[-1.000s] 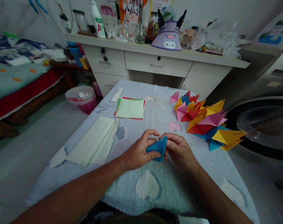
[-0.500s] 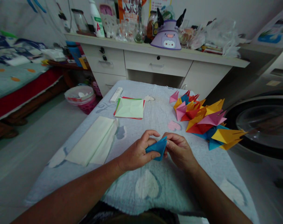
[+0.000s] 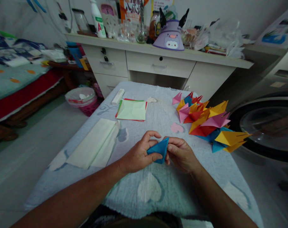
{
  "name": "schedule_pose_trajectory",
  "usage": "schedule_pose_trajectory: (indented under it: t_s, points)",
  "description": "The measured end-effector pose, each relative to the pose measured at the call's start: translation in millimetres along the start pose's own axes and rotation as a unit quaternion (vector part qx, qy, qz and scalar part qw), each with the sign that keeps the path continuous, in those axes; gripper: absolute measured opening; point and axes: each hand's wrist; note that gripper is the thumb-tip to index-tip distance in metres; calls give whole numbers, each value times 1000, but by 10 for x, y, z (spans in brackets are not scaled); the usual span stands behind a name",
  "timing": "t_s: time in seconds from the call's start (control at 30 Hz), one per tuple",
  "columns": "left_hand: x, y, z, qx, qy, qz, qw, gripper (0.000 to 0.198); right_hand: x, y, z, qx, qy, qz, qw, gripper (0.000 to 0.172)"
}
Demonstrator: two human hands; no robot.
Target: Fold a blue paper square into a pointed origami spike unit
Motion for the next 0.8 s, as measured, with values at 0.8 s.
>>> schedule_pose_trajectory:
  t_s: [0.8]
  points:
    - [-32, 14, -10, -9, -40, -27, 999, 38, 31, -3, -38, 4, -38, -33, 999, 31]
Point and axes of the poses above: each hand's wrist, its own y-axis away from the middle knuckle, its own z-axis out of the back of the hand, x = y × z, and after that the axes turned 13 degrees about y, right-handed
